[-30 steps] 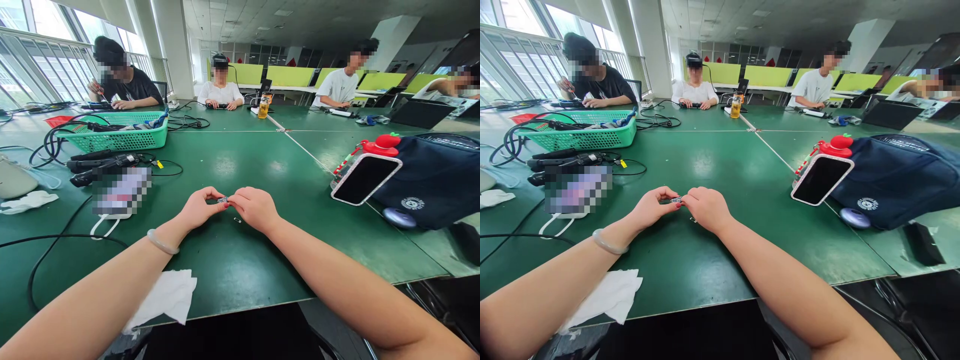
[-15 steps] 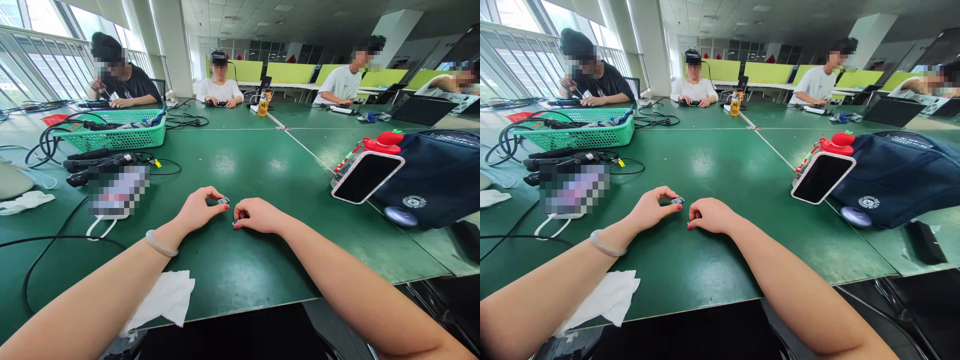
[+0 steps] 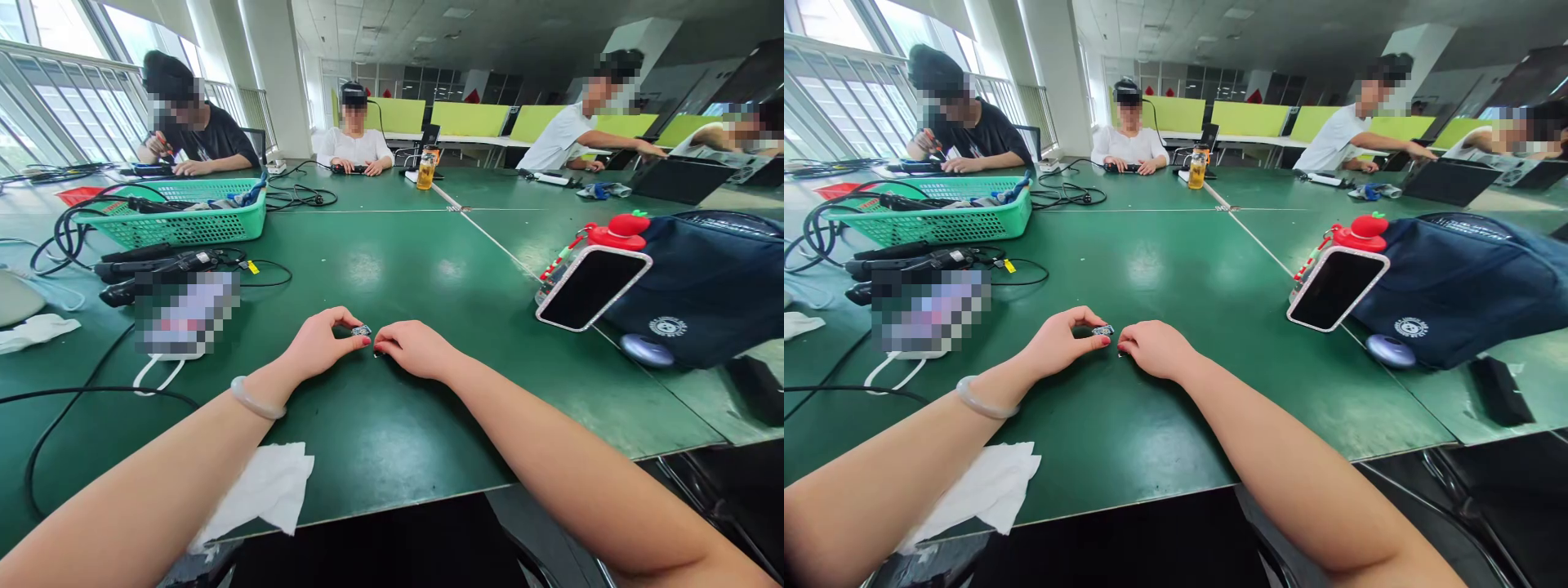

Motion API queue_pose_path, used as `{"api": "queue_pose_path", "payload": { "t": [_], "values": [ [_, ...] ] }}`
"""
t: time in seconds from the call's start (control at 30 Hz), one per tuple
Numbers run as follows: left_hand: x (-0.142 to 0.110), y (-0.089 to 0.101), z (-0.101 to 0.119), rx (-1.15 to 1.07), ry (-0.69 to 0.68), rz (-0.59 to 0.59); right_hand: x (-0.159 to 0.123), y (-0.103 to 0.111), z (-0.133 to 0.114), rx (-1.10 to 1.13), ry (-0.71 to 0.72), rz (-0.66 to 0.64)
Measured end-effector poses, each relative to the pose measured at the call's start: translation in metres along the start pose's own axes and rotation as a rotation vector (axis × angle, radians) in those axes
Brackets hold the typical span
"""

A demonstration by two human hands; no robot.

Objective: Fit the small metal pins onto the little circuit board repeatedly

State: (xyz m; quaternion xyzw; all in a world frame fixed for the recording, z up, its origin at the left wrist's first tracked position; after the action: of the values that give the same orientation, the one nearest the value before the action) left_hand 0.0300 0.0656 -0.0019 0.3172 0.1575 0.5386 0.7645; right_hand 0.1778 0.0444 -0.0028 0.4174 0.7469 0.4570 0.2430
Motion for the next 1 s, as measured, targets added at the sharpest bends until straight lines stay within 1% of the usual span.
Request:
{"api": "queue_pose_path", "payload": {
  "t": [0.17, 0.23, 0.33, 0.43, 0.6, 0.73, 0.83, 1.0],
  "values": [
    [-0.001, -0.002, 0.004, -0.021, -0.029, -0.026, -0.006, 0.003, -0.004, -0.046, 0.04, -0.078],
    [-0.001, -0.002, 0.003, -0.023, -0.02, -0.028, -0.007, 0.006, 0.001, -0.063, 0.026, -0.064],
    [-0.001, -0.003, 0.001, -0.037, -0.004, -0.037, -0.006, 0.011, 0.012, -0.079, -0.031, -0.014],
    [-0.001, -0.005, 0.001, -0.053, -0.007, -0.047, -0.004, 0.012, 0.019, -0.11, -0.069, 0.004],
    [-0.002, -0.006, 0.003, -0.067, -0.008, -0.062, -0.001, 0.008, 0.017, -0.206, -0.067, 0.003],
    [-0.002, -0.007, 0.002, -0.084, -0.003, -0.085, -0.001, 0.01, 0.016, -0.286, -0.087, 0.059],
    [-0.002, -0.007, 0.001, -0.094, 0.011, -0.088, -0.002, 0.013, 0.016, -0.287, -0.117, 0.09],
    [-0.002, -0.008, 0.0, -0.092, 0.018, -0.095, -0.002, 0.007, 0.016, -0.284, -0.082, 0.039]
  ]
}}
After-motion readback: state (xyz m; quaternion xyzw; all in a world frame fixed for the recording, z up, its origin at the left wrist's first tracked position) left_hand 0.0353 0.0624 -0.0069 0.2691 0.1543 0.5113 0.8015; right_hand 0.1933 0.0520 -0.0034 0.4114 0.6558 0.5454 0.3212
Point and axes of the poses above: each hand's wrist, its own x-axis towards the middle knuckle, its own y-axis out of the back of the hand, z = x × y, the point moved 6 cm from there along x, towards the middle knuckle, and after that the axes turned 3 degrees about -z, right-handed, at the moved point
